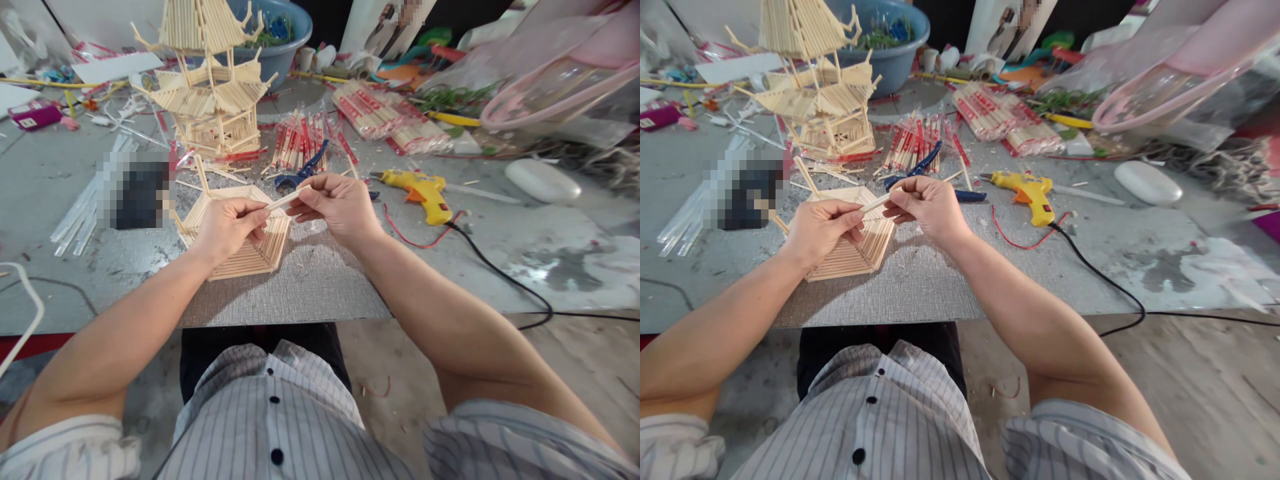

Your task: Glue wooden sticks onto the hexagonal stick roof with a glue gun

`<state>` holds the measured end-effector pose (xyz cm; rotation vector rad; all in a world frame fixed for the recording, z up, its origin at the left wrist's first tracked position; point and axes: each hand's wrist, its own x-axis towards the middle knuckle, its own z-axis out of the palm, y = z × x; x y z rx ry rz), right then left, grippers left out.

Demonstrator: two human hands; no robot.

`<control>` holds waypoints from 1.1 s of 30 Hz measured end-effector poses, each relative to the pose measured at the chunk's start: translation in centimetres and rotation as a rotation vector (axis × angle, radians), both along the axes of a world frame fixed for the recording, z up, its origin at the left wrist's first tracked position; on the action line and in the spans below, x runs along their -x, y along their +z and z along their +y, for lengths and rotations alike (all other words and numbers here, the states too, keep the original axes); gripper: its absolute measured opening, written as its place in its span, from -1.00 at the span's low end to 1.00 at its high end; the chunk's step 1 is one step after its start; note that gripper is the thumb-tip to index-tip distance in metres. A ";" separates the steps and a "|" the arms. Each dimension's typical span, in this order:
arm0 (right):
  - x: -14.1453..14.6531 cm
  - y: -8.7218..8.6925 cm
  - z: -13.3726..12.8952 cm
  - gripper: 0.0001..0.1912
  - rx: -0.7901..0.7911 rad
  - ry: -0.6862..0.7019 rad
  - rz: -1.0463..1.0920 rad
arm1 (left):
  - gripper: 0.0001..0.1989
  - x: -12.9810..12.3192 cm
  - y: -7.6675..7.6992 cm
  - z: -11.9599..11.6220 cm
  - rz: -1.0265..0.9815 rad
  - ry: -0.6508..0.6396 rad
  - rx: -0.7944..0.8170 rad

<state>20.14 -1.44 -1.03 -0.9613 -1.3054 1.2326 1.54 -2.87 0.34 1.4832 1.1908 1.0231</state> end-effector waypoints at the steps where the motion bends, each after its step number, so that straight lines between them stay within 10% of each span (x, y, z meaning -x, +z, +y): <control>1: 0.0 0.0 0.0 -0.64 0.003 -0.003 -0.001 | -0.91 0.0 0.0 0.0 -0.005 0.000 -0.003; 33: -0.1 0.1 0.2 -0.66 0.057 0.018 -0.021 | -0.92 0.1 -0.3 0.3 -0.112 -0.003 0.027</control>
